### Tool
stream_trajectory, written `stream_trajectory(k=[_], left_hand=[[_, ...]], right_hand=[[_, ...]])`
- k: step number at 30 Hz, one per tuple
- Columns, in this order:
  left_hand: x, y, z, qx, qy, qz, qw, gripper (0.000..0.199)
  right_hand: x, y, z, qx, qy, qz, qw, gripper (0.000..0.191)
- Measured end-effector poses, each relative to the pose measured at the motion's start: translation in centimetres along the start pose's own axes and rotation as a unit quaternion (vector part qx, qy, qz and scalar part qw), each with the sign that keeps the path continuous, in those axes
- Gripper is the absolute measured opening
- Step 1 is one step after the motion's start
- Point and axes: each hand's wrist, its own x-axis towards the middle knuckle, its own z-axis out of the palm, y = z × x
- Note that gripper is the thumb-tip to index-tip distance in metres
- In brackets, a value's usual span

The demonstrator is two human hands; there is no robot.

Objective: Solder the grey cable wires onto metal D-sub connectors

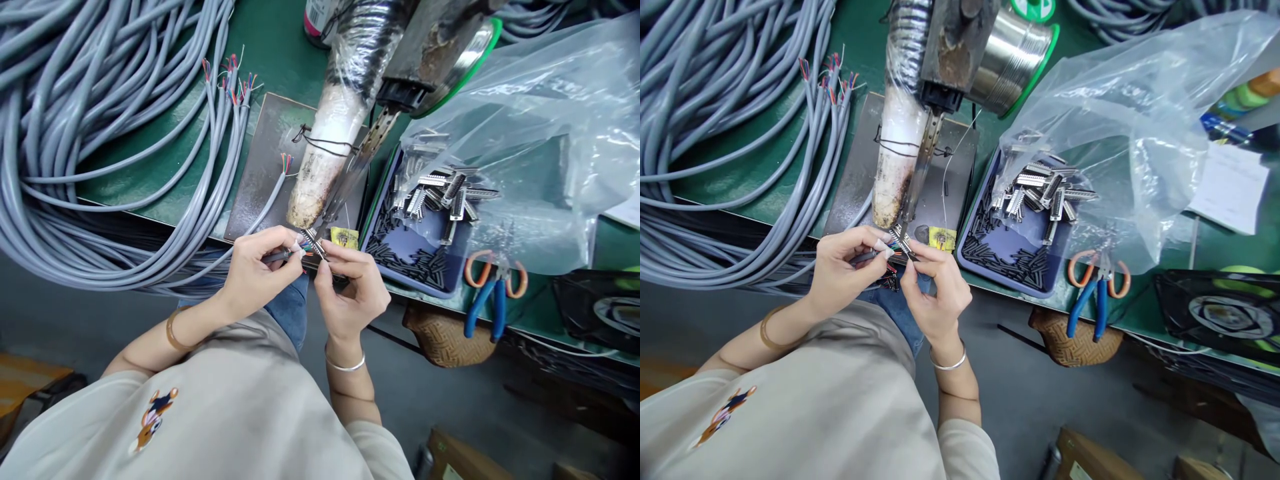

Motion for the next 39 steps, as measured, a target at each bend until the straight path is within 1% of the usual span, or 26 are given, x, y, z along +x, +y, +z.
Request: stream_trajectory(k=[5, 9, 12, 15, 17, 19, 22, 28, 34, 39], left_hand=[[0.3, 0.2, 0.1, 0.015, 0.006, 0.025, 1.000, 0.008], [0.4, 0.4, 0.1, 0.020, 0.006, 0.026, 0.999, 0.007], [0.3, 0.4, -0.1, 0.015, -0.011, 0.002, 1.000, 0.008], [0.3, 0.5, -0.2, -0.004, -0.029, -0.040, 0.999, 0.007], [0.3, 0.5, -0.3, -0.029, -0.034, -0.070, 0.997, 0.006], [0.4, 0.7, -0.4, -0.058, -0.039, -0.095, 0.993, 0.007], [0.5, 0.8, -0.4, -0.083, -0.036, -0.114, 0.989, 0.013], [0.3, 0.6, 0.1, -0.058, -0.005, -0.087, 0.994, 0.012], [0.3, 0.4, 0.3, -0.017, -0.011, -0.069, 0.997, 0.011], [0.3, 0.7, 0.2, -0.001, -0.005, -0.057, 0.998, 0.013]], right_hand=[[0.5, 0.0, 0.0, -0.016, 0.009, -0.010, 1.000, 0.019], [0.7, -0.2, 0.0, -0.035, 0.016, -0.023, 0.999, 0.020], [0.4, -0.1, 0.0, -0.059, 0.013, -0.053, 0.997, 0.021], [0.0, 0.1, -0.1, -0.075, 0.004, -0.078, 0.994, 0.021], [-0.1, 0.1, -0.1, -0.064, 0.002, -0.067, 0.996, 0.021], [0.0, 0.1, -0.2, -0.039, 0.003, -0.036, 0.999, 0.020], [0.3, 0.1, -0.2, -0.005, -0.002, -0.001, 1.000, 0.018], [0.6, 0.0, 0.1, -0.025, 0.002, -0.023, 0.999, 0.018], [0.7, 0.1, 0.2, -0.039, 0.002, -0.025, 0.999, 0.018], [1.1, 0.0, 0.2, -0.035, 0.008, -0.030, 0.999, 0.019]])
